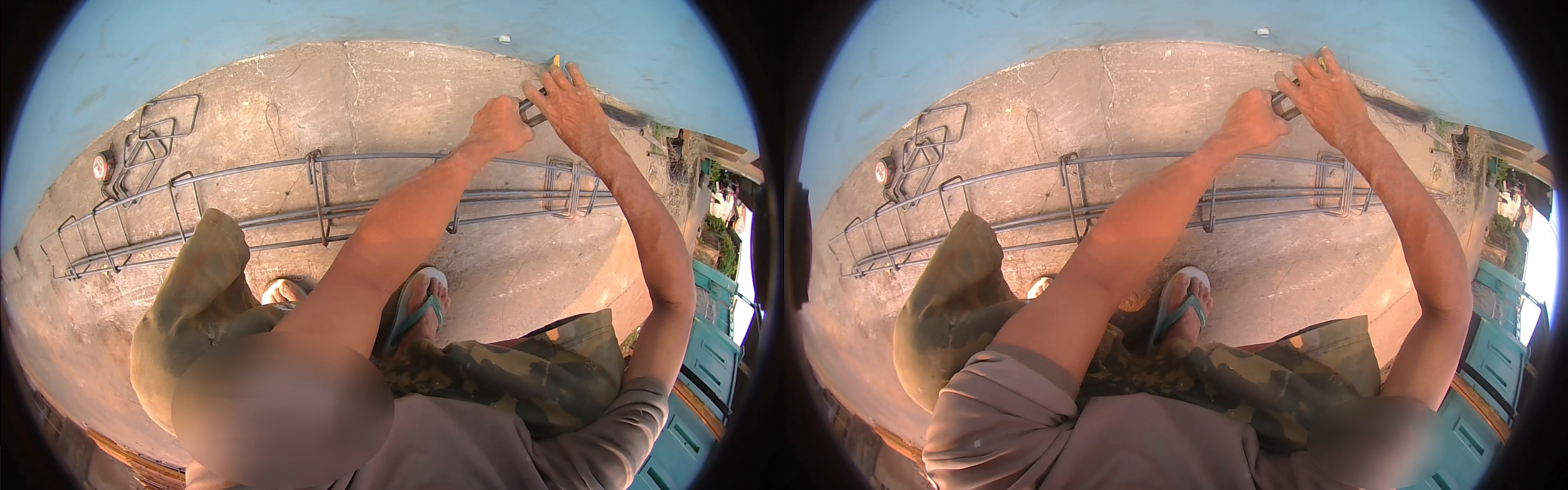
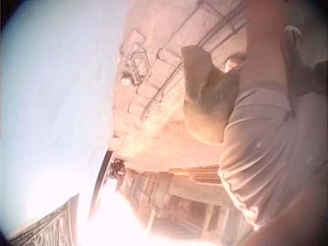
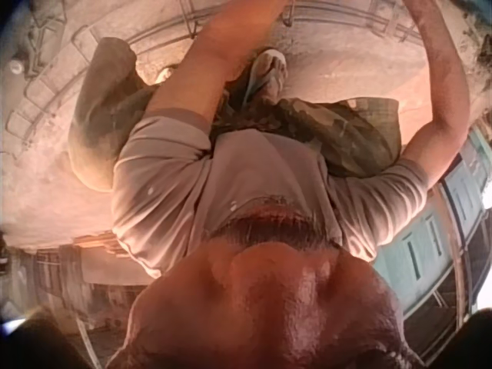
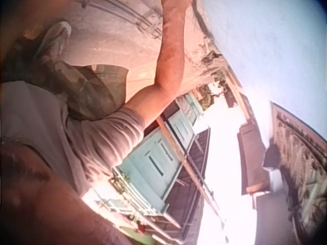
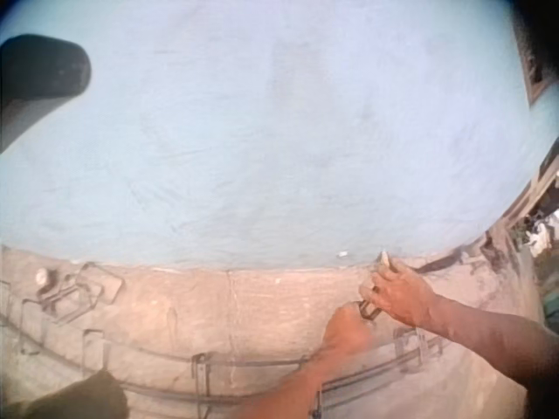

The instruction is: The person sits on the ground and ties a rebar cage using wire and pliers. They wrap wire around intersections of the rebar bars and twist it with pliers to secure the structure.

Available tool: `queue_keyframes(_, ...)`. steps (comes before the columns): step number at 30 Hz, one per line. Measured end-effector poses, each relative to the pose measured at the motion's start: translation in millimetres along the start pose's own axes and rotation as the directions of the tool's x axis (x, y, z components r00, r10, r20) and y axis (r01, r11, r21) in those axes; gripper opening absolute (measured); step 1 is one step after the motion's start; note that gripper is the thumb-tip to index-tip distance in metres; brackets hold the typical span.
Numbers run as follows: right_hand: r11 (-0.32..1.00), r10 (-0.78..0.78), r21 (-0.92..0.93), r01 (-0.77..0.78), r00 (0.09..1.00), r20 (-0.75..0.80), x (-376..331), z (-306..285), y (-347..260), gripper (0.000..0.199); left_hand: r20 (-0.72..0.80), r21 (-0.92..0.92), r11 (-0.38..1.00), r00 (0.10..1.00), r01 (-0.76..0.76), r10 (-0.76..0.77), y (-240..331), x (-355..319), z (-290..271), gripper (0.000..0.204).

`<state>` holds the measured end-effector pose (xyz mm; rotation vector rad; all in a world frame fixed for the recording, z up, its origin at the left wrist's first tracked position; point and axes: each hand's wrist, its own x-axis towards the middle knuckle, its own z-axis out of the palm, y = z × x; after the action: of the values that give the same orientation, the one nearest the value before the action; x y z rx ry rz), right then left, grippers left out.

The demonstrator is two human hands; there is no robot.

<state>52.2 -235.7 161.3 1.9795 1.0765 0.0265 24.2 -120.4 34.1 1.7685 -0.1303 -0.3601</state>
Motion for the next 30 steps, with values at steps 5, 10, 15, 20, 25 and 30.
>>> queue_keyframes(5,0.993,0.057,0.101,-0.055,0.998,-0.024,-19,24,-7,0.038,0.552,-0.227,0.956,0.833,0.187,-0.031,3,16,-23,0.023)
queue_keyframes(10,0.938,-0.056,0.343,-0.045,0.959,0.279,2,22,8,0.027,0.559,-0.119,0.973,0.823,0.199,-0.100,0,21,-22,0.023)
queue_keyframes(15,0.890,-0.183,0.440,-0.118,0.792,0.582,20,5,18,0.026,0.088,0.240,0.968,0.995,-0.075,0.056,0,-8,10,0.031)
queue_keyframes(20,0.933,0.016,0.351,-0.075,0.986,0.166,-8,11,5,0.019,0.531,0.058,0.992,0.838,0.114,-0.127,2,19,0,0.034)
queue_keyframes(25,0.911,-0.035,0.412,-0.027,0.989,0.141,-7,-2,8,0.023,0.719,-0.354,0.900,0.690,0.255,0.087,-17,30,-23,0.037)
queue_keyframes(30,0.422,-0.248,0.592,-0.686,0.541,0.804,-40,2,44,0.034,-0.030,-0.398,0.916,0.999,-0.048,0.039,4,7,-29,0.042)
